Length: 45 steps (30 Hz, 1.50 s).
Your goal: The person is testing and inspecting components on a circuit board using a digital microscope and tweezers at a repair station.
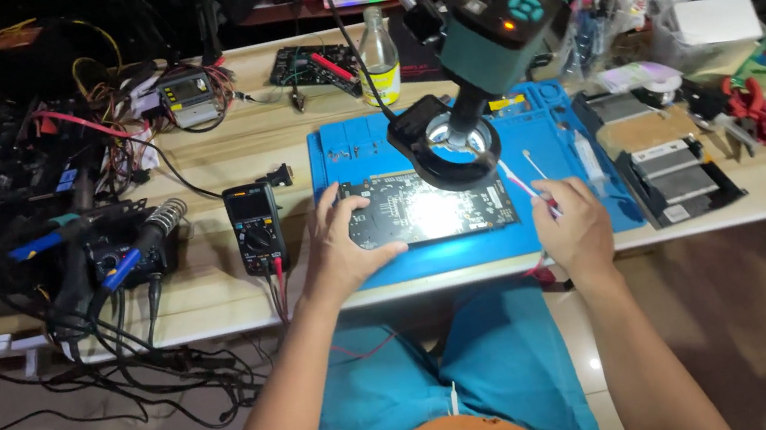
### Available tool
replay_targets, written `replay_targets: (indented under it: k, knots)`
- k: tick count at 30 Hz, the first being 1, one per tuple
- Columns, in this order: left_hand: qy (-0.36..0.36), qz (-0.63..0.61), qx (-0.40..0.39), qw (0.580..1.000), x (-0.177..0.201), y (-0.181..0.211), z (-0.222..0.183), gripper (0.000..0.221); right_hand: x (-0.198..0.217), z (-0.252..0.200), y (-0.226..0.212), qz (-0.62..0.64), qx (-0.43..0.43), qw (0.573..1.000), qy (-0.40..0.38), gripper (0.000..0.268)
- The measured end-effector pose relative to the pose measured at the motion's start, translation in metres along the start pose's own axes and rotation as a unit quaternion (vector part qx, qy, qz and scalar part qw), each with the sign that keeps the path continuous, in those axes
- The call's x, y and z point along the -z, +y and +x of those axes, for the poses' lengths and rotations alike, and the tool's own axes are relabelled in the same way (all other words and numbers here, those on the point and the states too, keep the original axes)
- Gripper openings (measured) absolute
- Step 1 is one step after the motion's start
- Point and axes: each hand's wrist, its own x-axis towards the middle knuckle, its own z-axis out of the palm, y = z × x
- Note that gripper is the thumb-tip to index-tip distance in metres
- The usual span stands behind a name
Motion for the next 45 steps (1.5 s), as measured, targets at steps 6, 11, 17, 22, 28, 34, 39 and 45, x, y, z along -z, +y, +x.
replay_targets:
  k: [6,11,17,22,28,34,39,45]
  knots:
    - [-0.002,-0.004,-0.006,1.000,0.006,0.009,-0.005,0.087,0.009,-0.002,-0.010,0.017,-0.033,0.999,-0.029,0.024]
    - [0.005,0.004,-0.014,1.000,0.001,0.003,-0.006,0.088,0.004,-0.002,-0.004,0.031,-0.019,0.999,-0.001,0.024]
    - [0.020,0.033,-0.030,0.999,-0.007,-0.013,0.002,0.086,-0.009,-0.004,0.011,0.003,0.025,0.997,0.077,0.026]
    - [0.024,0.055,-0.039,0.997,-0.007,-0.006,0.001,0.088,-0.004,-0.002,0.008,-0.006,0.030,0.996,0.087,0.023]
    - [0.007,0.070,0.011,0.997,-0.004,0.004,0.003,0.091,-0.002,-0.004,0.003,-0.009,-0.007,0.998,0.060,0.024]
    - [0.001,0.064,0.025,0.998,0.001,0.011,0.002,0.092,-0.008,-0.005,0.011,-0.014,-0.018,0.996,0.085,0.020]
    - [0.007,0.015,0.025,1.000,0.003,0.019,0.005,0.099,-0.003,-0.006,0.010,0.002,-0.040,0.996,0.076,0.021]
    - [0.094,0.012,-0.049,0.994,-0.004,-0.008,0.008,0.076,-0.003,0.002,0.013,0.044,0.038,0.986,0.158,0.019]
